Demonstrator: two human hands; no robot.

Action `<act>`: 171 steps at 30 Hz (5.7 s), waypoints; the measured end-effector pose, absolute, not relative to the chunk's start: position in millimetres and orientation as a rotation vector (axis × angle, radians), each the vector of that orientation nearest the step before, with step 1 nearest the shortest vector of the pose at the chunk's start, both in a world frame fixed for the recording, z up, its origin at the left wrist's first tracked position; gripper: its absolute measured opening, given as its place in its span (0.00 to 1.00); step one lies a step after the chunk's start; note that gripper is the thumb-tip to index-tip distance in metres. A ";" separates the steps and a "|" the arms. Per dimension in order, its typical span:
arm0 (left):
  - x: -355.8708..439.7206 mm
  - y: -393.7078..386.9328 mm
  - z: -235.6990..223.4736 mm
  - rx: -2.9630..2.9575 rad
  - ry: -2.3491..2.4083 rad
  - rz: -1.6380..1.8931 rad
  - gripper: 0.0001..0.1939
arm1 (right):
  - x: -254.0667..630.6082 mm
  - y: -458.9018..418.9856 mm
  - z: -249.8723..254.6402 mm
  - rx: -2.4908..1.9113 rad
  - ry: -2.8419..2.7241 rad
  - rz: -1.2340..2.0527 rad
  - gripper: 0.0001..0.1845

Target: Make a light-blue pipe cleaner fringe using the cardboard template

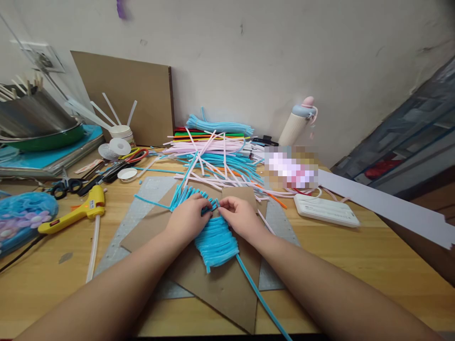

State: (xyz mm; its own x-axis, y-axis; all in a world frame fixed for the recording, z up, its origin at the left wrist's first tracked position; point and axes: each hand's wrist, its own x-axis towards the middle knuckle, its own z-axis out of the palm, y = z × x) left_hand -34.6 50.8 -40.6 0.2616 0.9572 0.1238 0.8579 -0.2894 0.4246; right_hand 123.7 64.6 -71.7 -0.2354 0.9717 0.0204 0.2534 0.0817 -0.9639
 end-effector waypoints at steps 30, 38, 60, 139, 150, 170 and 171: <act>-36.8 46.6 -34.6 2.063 1.647 0.699 0.07 | 125.9 60.2 -66.3 -1.236 -1.813 1.047 0.08; -34.8 43.1 -33.3 2.166 1.503 0.629 0.05 | 124.4 61.7 -63.3 -1.257 -1.708 1.173 0.13; -37.1 44.0 -31.2 1.963 1.683 0.754 0.07 | 124.5 61.2 -66.2 -1.242 -1.774 1.157 0.11; -32.3 38.2 -35.1 1.994 1.412 0.703 0.05 | 123.6 62.4 -58.4 -1.234 -1.789 1.188 0.09; -31.4 36.9 -34.0 2.240 1.334 0.648 0.11 | 127.7 68.5 -60.8 -1.278 -1.499 1.252 0.10; -27.3 31.6 -38.9 2.263 1.217 0.533 0.14 | 128.2 77.5 -54.9 -1.155 -1.307 1.365 0.10; -27.6 31.8 -39.1 2.269 1.216 0.528 0.14 | 128.9 79.4 -53.5 -1.150 -1.275 1.363 0.10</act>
